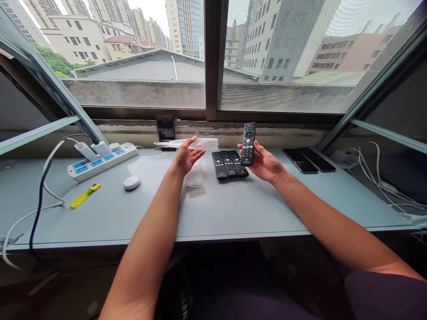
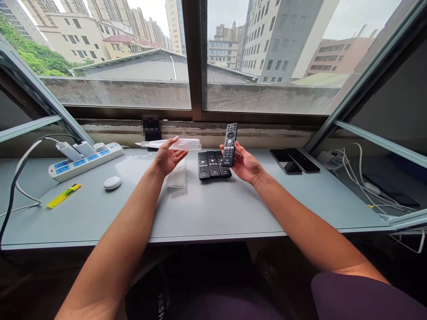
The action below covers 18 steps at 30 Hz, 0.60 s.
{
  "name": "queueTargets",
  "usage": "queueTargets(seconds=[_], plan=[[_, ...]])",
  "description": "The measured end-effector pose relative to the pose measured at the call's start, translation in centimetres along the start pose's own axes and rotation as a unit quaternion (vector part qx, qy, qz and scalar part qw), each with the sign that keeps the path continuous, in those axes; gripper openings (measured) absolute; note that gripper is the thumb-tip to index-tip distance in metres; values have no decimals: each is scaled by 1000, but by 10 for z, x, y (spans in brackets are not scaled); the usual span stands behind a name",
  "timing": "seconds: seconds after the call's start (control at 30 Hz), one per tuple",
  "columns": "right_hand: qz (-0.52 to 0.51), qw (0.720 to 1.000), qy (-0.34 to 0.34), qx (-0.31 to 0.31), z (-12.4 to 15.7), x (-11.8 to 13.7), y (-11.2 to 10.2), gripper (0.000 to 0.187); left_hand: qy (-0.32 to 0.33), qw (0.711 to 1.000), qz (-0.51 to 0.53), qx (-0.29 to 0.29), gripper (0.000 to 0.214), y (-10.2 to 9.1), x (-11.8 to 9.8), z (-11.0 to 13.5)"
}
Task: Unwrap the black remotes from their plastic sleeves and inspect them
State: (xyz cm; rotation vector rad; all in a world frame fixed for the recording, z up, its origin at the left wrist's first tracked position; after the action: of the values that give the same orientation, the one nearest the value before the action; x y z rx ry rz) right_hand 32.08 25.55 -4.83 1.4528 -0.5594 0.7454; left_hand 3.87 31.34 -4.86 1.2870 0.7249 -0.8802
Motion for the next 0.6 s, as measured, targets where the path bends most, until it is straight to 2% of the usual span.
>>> queueTargets(seconds=[0.1, 0.13, 0.23, 0.3, 0.37, 0.43, 0.53, 0.6], plan=[[1, 1000, -27, 7, -1, 3, 0, 5, -4, 1000, 2, -5, 28, 0, 1, 0], [5, 999, -38, 11, -1, 5, 0, 6, -4, 1000, 2, -5, 28, 0, 1, 0], [44, 995, -93, 15, 1, 11, 2, 28, -2, 1000, 0, -3, 26, 0, 0, 0], [104, 982, -159, 14, 6, 17, 4, 40, -4, 1000, -2, -3, 26, 0, 0, 0], [187, 951, -245, 13, 14, 26, 9, 46, -6, 1000, -2, -1, 26, 0, 0, 0], [277, 907, -315, 16, 23, 32, 17, 46, -5, 1000, -1, 1, 24, 0, 0, 0], [380, 858, -345, 24, 31, 32, 26, 42, -4, 1000, -1, 1, 25, 1, 0, 0], [409, 847, -339, 17, 33, 31, 28, 41, -5, 1000, 0, 0, 28, 0, 1, -1]])
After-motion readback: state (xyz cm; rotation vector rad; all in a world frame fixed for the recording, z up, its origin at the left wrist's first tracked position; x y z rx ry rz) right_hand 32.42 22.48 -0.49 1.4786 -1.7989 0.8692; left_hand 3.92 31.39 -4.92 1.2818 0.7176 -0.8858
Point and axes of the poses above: each hand's wrist, its own z-axis away from the middle knuckle, its own y-axis out of the palm, x = y × z, the point moved 8 cm from there along -z, towards the middle knuckle, and after that the axes turned 7 degrees about -z, right-handed, at the moved point
